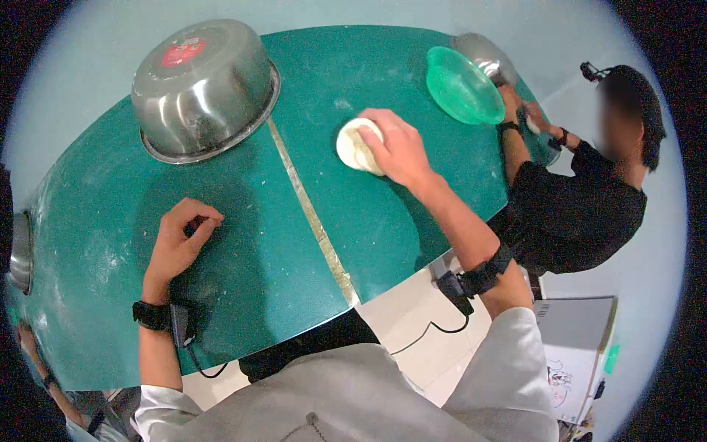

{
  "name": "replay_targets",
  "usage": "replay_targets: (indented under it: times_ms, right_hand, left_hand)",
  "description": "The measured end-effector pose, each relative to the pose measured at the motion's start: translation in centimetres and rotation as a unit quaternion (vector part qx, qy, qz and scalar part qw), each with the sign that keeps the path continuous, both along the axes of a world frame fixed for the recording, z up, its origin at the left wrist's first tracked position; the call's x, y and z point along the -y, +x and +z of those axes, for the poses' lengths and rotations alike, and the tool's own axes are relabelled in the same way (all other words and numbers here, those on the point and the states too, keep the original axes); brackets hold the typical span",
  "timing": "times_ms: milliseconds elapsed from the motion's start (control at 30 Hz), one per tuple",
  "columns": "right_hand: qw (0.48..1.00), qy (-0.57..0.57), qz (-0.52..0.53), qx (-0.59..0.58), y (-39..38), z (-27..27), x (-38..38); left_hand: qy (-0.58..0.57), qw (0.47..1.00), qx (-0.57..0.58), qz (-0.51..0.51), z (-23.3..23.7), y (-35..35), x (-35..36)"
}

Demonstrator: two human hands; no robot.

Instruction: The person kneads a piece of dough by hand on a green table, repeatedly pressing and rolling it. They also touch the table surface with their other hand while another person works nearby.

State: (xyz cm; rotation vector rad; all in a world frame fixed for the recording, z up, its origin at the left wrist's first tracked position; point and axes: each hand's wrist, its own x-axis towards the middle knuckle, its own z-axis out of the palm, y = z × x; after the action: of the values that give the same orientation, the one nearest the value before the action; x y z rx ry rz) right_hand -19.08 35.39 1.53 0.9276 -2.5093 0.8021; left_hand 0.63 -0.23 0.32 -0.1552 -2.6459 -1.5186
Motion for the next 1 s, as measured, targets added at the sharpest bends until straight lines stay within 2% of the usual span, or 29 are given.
replay_targets:
  times_ms: [33, 67, 133, 200, 267, 333, 367, 400, 467, 533, 600, 633, 667, 733, 800, 833, 900, 1000]
  right_hand:
    - [0.998, 0.026, -0.019, 0.056, 0.7, 1.1, -0.3]
    - [0.998, 0.028, -0.020, 0.056, 1.5, 1.9, -0.5]
    - [0.978, 0.173, -0.011, 0.114, 2.8, 3.6, -0.4]
    - [0.970, 0.190, -0.034, 0.149, 3.5, 4.8, 0.2]
    - [0.986, 0.137, 0.052, 0.078, 3.5, 4.4, 0.2]
    - [0.981, 0.005, 0.130, 0.143, 4.6, 2.8, 1.6]
    - [0.987, 0.020, 0.131, 0.089, 5.5, 2.5, 2.6]
    - [0.987, 0.023, 0.132, 0.095, 5.6, 2.6, 3.2]
    - [0.963, -0.006, 0.189, 0.190, 5.6, 2.8, 4.1]
    - [0.954, 0.021, 0.183, 0.235, 5.5, 3.3, 5.5]
    - [0.936, 0.211, 0.124, 0.253, 5.2, 3.9, 7.2]
    - [0.957, 0.168, 0.104, 0.214, 4.9, 3.1, 7.8]
    - [0.956, 0.167, 0.102, 0.219, 4.2, 2.3, 8.4]
    - [0.963, -0.005, -0.004, 0.269, 2.0, 0.7, 9.1]
    - [0.958, -0.145, -0.018, 0.248, -1.1, -0.4, 8.6]
    - [0.958, -0.146, -0.021, 0.246, -2.4, -0.6, 8.4]
    - [0.954, -0.213, -0.092, 0.191, -4.4, -0.2, 8.0]
    - [0.949, -0.279, -0.077, 0.124, -4.7, -0.7, 7.4]
  left_hand:
    - [0.002, 1.000, -0.001, -0.001, 0.0, -0.1, 0.0]
    - [-0.007, 1.000, -0.016, -0.007, -0.1, -0.1, 0.0]
    - [-0.013, 0.999, -0.028, -0.007, -0.3, -0.1, 0.0]
    - [-0.022, 0.999, -0.035, -0.002, 0.1, -0.1, -0.2]
    - [-0.014, 0.999, -0.037, -0.004, 0.2, 0.0, -0.3]
    - [-0.005, 0.999, -0.038, -0.005, 0.3, -0.2, -0.4]
    - [-0.005, 1.000, -0.030, -0.002, 0.2, -0.2, -0.4]
    - [-0.004, 1.000, -0.021, 0.003, 0.2, -0.2, -0.4]
    - [-0.016, 0.999, -0.033, 0.004, 0.3, -0.3, -0.4]
    - [-0.028, 0.998, -0.049, 0.002, 0.3, -0.6, -0.5]
    - [-0.042, 0.998, -0.046, 0.003, 0.2, -0.6, -0.4]
    - [-0.041, 0.998, -0.041, -0.001, 0.2, -0.6, -0.4]
    - [-0.044, 0.998, -0.048, 0.000, 0.3, -0.6, -0.5]
    - [-0.047, 0.997, -0.054, -0.001, 0.3, -0.7, -0.4]
    - [-0.030, 0.998, -0.052, 0.002, 0.4, -0.5, -0.6]
    - [-0.030, 0.998, -0.053, -0.001, 0.3, -0.4, -0.6]
    - [-0.014, 0.998, -0.053, -0.002, 0.1, -0.4, -0.4]
    - [-0.008, 0.999, -0.042, 0.005, 0.0, -0.1, -0.3]
